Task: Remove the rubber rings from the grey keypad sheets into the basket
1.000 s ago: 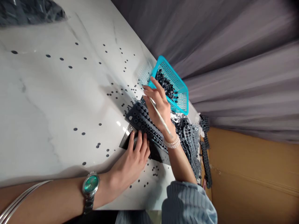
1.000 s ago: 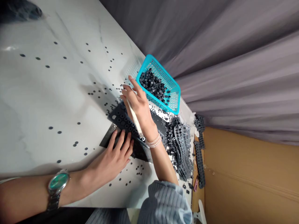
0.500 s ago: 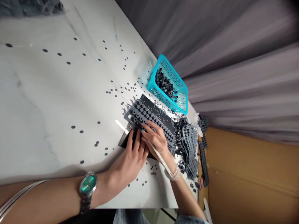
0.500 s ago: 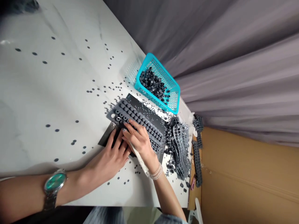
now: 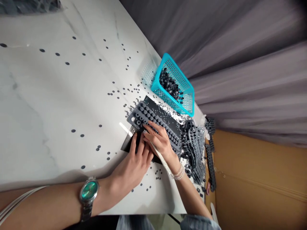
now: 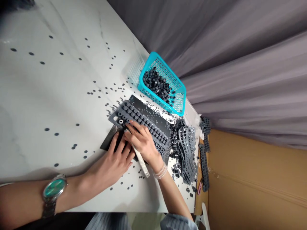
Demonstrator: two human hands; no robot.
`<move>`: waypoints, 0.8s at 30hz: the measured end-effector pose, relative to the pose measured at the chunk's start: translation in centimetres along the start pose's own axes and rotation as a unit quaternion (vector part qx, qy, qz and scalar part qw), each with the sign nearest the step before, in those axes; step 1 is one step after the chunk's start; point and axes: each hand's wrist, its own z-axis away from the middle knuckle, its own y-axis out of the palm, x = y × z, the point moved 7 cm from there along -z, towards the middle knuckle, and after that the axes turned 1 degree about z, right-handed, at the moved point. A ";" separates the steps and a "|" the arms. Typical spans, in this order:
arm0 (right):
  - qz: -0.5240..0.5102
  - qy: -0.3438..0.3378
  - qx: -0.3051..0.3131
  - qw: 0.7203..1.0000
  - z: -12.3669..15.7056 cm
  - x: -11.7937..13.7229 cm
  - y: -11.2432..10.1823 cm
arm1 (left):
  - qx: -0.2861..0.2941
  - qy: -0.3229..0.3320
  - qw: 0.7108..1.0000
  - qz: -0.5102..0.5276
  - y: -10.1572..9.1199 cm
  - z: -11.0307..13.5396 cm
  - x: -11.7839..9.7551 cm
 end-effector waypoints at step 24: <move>0.024 0.425 -0.312 0.849 9.9 -7.3 -8.8 | -0.063 0.073 0.994 -0.044 -2.2 -1.2 1.6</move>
